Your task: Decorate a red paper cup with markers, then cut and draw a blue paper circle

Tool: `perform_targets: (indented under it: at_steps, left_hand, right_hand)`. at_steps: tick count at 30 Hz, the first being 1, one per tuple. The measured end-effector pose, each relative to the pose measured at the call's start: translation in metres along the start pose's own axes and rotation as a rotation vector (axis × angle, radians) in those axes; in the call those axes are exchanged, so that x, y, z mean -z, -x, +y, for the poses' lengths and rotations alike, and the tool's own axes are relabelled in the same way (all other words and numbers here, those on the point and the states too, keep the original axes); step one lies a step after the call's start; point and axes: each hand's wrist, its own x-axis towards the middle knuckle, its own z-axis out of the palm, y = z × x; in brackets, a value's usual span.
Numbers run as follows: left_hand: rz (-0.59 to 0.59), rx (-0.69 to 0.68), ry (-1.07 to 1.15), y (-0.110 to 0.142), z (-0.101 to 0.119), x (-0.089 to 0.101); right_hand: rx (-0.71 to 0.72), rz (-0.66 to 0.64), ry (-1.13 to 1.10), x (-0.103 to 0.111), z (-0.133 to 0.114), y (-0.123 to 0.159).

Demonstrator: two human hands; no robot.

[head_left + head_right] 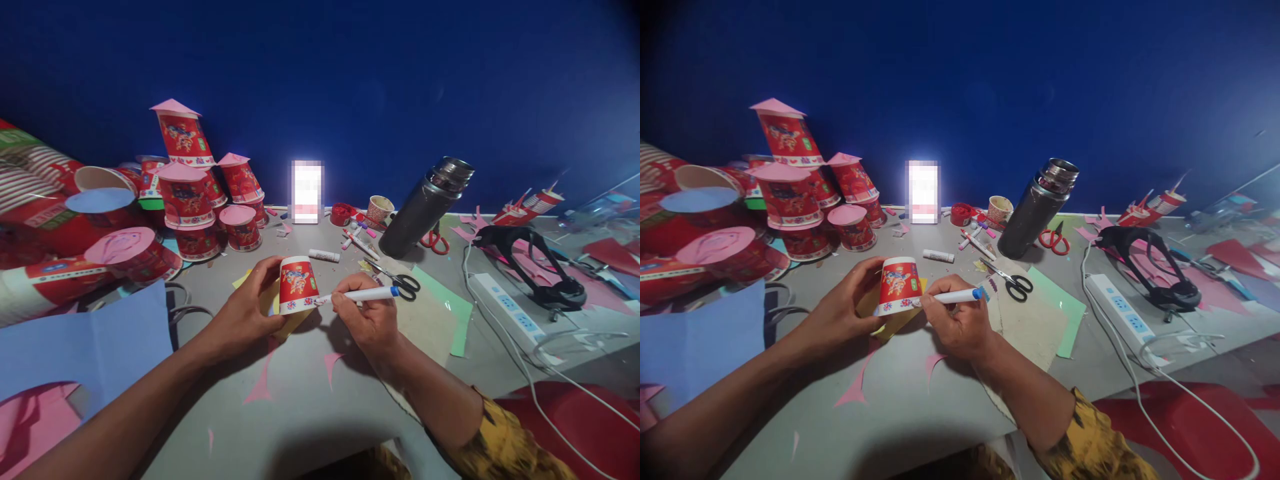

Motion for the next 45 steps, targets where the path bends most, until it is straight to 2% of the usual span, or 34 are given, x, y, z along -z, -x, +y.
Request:
perform_targets:
  at_steps: [15,31,42,45]
  left_hand:
    - [-0.011,-0.009,-0.003,-0.0008,-0.0009,0.0005]
    - [-0.037,-0.029,-0.011,-0.0006,0.0001,0.0010]
    - [-0.027,-0.028,-0.029,-0.0009,-0.0034,0.0004]
    - [-0.019,-0.033,-0.018,-0.0009,-0.0062,0.0002]
  right_hand:
    - [0.012,0.005,-0.040,-0.0007,-0.0026,-0.0010]
    - [0.027,-0.071,-0.028,-0.0016,-0.0027,-0.0006]
    - [0.027,-0.072,-0.021,-0.0024,-0.0013,0.0011]
    - [0.028,-0.030,-0.039,-0.0024,0.0019,0.0033]
